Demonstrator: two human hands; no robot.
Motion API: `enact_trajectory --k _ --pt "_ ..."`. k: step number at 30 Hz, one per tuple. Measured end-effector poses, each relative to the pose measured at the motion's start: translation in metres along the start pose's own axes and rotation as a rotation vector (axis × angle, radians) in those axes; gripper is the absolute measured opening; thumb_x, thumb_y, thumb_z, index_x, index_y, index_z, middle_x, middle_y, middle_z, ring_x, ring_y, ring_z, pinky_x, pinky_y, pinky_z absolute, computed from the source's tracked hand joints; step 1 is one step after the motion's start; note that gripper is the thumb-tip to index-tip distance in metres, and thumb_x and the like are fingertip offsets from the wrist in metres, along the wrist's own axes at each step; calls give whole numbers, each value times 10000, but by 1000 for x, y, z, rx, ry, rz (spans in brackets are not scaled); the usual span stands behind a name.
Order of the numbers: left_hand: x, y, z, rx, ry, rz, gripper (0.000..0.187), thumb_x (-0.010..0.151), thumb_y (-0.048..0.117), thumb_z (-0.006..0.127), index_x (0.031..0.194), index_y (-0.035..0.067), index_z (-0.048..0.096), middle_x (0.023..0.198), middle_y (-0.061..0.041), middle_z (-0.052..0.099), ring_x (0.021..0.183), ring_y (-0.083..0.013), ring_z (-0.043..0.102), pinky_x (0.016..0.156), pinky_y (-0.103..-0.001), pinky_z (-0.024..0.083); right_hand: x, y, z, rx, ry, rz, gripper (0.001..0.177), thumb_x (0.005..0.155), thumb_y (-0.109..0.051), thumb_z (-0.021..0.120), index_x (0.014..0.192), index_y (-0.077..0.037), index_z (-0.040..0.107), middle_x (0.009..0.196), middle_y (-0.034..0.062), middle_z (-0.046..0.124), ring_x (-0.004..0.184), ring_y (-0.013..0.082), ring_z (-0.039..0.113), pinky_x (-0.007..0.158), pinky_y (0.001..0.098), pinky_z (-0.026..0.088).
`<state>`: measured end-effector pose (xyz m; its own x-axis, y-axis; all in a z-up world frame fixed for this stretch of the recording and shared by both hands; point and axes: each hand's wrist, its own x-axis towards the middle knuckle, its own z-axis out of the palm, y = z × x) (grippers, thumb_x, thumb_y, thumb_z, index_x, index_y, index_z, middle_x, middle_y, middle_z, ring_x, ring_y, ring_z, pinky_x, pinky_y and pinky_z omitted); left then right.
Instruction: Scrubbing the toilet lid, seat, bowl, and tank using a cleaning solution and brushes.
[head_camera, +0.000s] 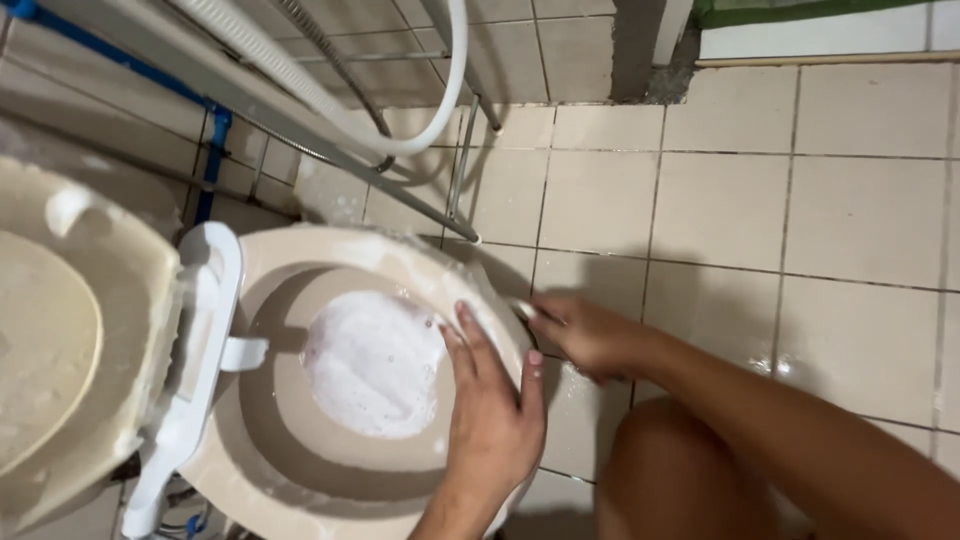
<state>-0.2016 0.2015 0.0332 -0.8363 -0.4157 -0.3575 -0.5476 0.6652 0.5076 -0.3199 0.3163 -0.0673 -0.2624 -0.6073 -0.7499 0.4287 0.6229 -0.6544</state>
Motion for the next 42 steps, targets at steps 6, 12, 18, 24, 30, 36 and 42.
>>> enact_trajectory --k 6,12,18,24,30,36,42 --pt "10 0 19 -33 103 -1 927 977 265 562 1568 -70 -69 1510 -552 9 1229 -688 429 978 -533 507 70 63 1 -277 -73 -306 428 1026 -352 536 1381 -118 588 1007 156 761 886 249 729 799 401 573" --pt "16 -27 37 57 117 -68 959 932 225 586 1584 -62 -55 1528 -559 65 1209 -660 495 898 -547 572 187 17 41 -51 -249 -549 515 920 -221 677 1406 -85 577 1187 207 739 999 261 710 835 409 591" --pt "17 -52 55 102 289 -58 952 847 236 639 1570 -50 90 1519 -517 187 1223 -634 546 829 -512 628 155 53 12 -72 -374 -226 576 1007 -195 452 1581 -232 417 1116 183 740 876 260 698 781 404 559" --pt "26 -48 60 139 395 28 920 874 264 617 1598 -45 142 1535 -499 225 1268 -610 563 879 -501 623 239 14 48 -38 -443 -535 565 972 -247 559 1515 -122 460 1316 160 687 1143 251 683 968 373 544" --pt "55 -25 22 121 317 -49 877 913 250 627 1619 -42 194 1621 -503 49 1388 -632 375 984 -527 518 233 -13 39 -304 -382 -667 513 963 -307 598 1443 -138 532 1283 169 691 1109 299 691 915 412 548" --pt "87 -13 -8 218 279 54 558 886 154 645 1412 -1 543 1623 -468 40 1497 -676 33 1198 -637 143 127 -5 -30 -203 -321 -391 468 997 -329 514 1444 -204 576 1151 109 785 1008 207 751 869 362 578" --pt "96 -18 3 173 326 129 285 822 118 683 1083 28 752 1643 -425 75 1529 -624 138 1235 -588 186 237 7 42 -141 -312 -662 473 1018 -279 555 1467 -132 534 1272 149 714 1089 226 692 911 369 565"
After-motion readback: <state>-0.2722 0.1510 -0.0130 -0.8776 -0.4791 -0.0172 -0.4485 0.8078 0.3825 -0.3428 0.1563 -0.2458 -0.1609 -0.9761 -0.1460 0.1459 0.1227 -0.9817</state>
